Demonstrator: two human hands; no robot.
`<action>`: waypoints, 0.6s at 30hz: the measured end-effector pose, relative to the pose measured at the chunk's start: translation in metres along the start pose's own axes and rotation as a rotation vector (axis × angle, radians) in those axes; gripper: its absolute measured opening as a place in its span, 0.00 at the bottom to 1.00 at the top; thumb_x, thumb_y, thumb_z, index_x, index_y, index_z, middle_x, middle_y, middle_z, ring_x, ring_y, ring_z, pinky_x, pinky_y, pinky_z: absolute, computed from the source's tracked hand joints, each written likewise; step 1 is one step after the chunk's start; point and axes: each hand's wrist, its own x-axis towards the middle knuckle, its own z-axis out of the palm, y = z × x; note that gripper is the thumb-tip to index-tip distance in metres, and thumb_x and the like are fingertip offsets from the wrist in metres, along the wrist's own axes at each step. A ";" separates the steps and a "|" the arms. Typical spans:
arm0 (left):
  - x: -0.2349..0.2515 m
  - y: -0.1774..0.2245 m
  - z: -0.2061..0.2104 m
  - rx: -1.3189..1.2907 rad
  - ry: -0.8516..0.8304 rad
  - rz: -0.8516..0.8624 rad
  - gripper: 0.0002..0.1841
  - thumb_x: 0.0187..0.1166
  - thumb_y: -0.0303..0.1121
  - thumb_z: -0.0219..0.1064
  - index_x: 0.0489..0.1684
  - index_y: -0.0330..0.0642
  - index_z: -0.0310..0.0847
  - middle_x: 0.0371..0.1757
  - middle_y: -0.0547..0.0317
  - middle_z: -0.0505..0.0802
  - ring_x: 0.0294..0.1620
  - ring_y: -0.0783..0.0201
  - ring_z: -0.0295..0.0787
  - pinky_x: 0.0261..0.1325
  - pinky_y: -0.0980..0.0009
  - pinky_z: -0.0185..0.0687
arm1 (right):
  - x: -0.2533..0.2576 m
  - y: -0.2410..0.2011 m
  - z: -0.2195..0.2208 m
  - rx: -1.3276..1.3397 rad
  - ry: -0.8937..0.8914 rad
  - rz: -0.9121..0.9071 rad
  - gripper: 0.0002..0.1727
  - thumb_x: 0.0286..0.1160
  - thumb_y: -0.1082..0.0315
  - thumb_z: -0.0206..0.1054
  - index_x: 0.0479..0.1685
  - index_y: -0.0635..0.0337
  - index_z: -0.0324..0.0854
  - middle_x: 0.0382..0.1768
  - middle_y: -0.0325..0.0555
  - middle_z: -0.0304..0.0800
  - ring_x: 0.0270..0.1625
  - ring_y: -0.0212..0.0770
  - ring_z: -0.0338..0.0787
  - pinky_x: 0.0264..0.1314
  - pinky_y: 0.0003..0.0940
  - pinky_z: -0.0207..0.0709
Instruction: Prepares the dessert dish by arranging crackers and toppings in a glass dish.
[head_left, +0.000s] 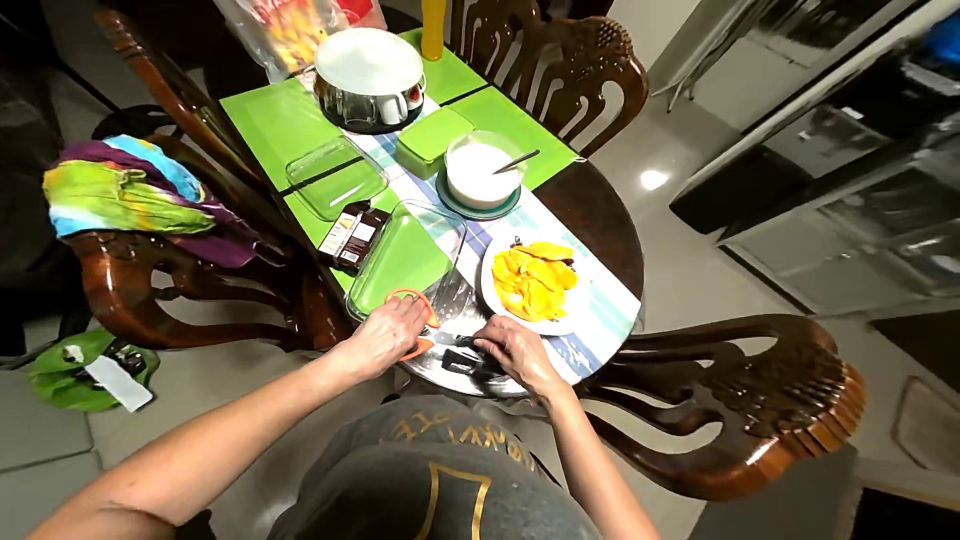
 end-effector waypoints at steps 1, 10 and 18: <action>-0.001 -0.002 0.001 0.009 0.034 0.013 0.17 0.77 0.16 0.58 0.64 0.25 0.78 0.60 0.33 0.90 0.58 0.37 0.91 0.56 0.47 0.86 | -0.001 0.001 0.001 0.002 0.018 -0.001 0.20 0.88 0.53 0.58 0.49 0.53 0.93 0.45 0.48 0.92 0.53 0.45 0.91 0.58 0.45 0.83; 0.006 0.003 0.009 -0.076 -0.020 0.026 0.19 0.77 0.18 0.60 0.67 0.26 0.77 0.67 0.34 0.87 0.70 0.38 0.85 0.66 0.46 0.82 | -0.008 0.013 0.011 0.162 0.093 -0.064 0.17 0.87 0.57 0.61 0.48 0.55 0.94 0.49 0.45 0.94 0.59 0.41 0.91 0.67 0.40 0.81; 0.006 0.012 0.009 -0.053 0.005 0.022 0.19 0.72 0.18 0.64 0.63 0.27 0.80 0.61 0.36 0.90 0.62 0.39 0.90 0.56 0.48 0.88 | -0.014 0.022 0.017 0.248 0.226 -0.119 0.14 0.85 0.64 0.63 0.48 0.60 0.93 0.46 0.46 0.96 0.55 0.39 0.91 0.67 0.35 0.79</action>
